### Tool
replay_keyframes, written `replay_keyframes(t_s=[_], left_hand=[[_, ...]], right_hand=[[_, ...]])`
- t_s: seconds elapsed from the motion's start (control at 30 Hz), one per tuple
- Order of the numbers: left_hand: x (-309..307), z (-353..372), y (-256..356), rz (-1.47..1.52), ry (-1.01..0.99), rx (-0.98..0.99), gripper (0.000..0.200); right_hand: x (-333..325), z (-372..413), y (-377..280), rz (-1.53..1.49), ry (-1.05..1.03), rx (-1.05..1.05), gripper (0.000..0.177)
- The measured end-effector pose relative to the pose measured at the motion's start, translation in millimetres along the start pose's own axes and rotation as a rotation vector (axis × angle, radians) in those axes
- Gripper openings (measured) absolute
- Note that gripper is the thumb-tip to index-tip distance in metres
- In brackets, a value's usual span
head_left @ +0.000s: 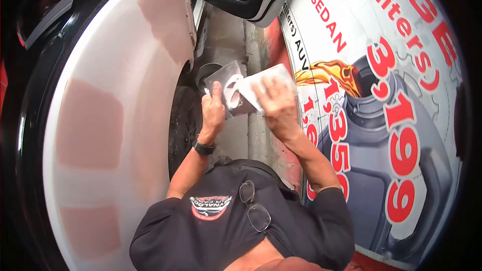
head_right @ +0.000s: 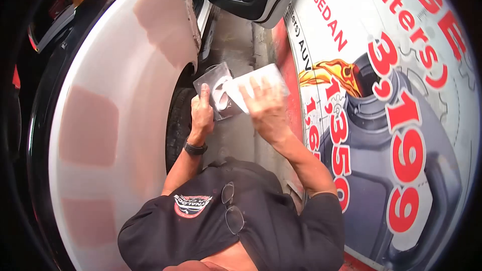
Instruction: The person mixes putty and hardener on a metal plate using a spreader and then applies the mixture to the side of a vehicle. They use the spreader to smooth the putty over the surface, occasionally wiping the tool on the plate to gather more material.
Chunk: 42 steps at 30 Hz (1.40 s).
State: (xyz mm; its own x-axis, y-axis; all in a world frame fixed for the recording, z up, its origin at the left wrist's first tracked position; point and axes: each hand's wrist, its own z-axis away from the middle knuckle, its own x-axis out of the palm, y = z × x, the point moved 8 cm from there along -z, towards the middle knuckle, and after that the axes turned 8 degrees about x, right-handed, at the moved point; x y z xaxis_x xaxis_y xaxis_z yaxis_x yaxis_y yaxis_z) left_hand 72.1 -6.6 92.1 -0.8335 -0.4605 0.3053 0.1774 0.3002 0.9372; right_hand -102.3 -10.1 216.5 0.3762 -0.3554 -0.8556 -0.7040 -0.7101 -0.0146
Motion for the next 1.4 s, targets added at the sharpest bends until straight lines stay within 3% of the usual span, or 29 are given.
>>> replay_keyframes(t_s=[0.1, 0.2, 0.27, 0.33, 0.4, 0.47, 0.53, 0.6, 0.67, 0.73, 0.87, 0.93, 1.1, 1.2, 1.27, 1.3, 1.37, 1.4], left_hand=[[6.2, -37.1, 6.3, -0.085, -0.072, 0.033, 0.059], [11.1, -60.6, 17.2, -0.105, -0.077, 0.037, 0.059], [10.9, -78.8, 3.3, -0.053, -0.136, -0.031, 0.059], [7.4, -91.8, 13.6, -0.072, -0.119, -0.057, 0.059], [1.1, -100.4, 11.5, -0.012, -0.018, -0.069, 0.059], [-7.5, -111.0, -8.1, 0.143, 0.035, -0.113, 0.054], [-3.6, -121.9, -14.7, 0.337, 0.088, -0.209, 0.051], [-3.2, -134.3, -15.2, 0.458, 0.177, -0.176, 0.048], [-8.7, -147.2, -20.7, 0.471, 0.234, -0.126, 0.046], [-15.8, -162.6, -29.3, 0.329, 0.248, -0.091, 0.046], [-19.1, -192.0, -34.1, -0.106, 0.179, -0.049, 0.051], [11.5, -203.7, -11.1, -0.224, 0.178, 0.018, 0.056], [-2.5, -212.6, -25.0, -0.53, 0.403, 0.101, 0.058], [-13.0, -199.9, -33.0, -0.534, 0.529, -0.074, 0.053], [-20.7, -191.8, -17.3, -0.573, 0.593, -0.083, 0.054], [-22.7, -182.1, -3.3, -0.407, 0.724, -0.167, 0.051], [-17.2, -172.3, 17.2, -0.025, 0.828, -0.047, 0.045], [-15.3, -172.7, 29.1, 0.173, 0.793, 0.167, 0.043]], right_hand=[[31.6, -21.6, -7.0, 0.013, -0.079, -0.211, 0.047], [9.5, -66.2, 17.7, 0.075, 0.105, -0.072, 0.046], [54.2, -77.9, 12.7, 0.03, 0.001, -0.186, 0.043], [62.7, -86.2, 13.5, -0.107, -0.092, -0.25, 0.043], [62.8, -111.7, 35.5, -0.314, -0.19, -0.152, 0.05], [70.0, -139.4, 52.9, -0.806, -0.251, -0.005, 0.064], [96.0, -155.5, 51.4, -1.02, -0.279, -0.073, 0.065], [141.7, -147.3, 55.7, -0.705, -0.228, -0.231, 0.065], [166.7, -139.5, 76.2, -0.473, -0.303, -0.259, 0.064], [186.2, -141.9, 98.4, -0.274, -0.358, -0.326, 0.063], [168.0, -222.9, 119.9, -0.49, -0.134, -0.276, 0.059], [160.8, -251.7, 103.6, -0.332, -0.044, -0.457, 0.05], [191.2, -233.1, 76.6, -0.486, -0.191, -0.827, 0.048], [202.8, -220.1, 78.2, -0.524, -0.282, -0.947, 0.046], [205.3, -214.9, 84.1, -0.507, -0.33, -1.011, 0.044], [205.6, -215.7, 89.6, -0.559, -0.375, -1.024, 0.041], [204.1, -222.2, 101.8, -0.692, -0.459, -0.953, 0.041], [200.9, -228.8, 107.1, -0.788, -0.507, -0.906, 0.04]])
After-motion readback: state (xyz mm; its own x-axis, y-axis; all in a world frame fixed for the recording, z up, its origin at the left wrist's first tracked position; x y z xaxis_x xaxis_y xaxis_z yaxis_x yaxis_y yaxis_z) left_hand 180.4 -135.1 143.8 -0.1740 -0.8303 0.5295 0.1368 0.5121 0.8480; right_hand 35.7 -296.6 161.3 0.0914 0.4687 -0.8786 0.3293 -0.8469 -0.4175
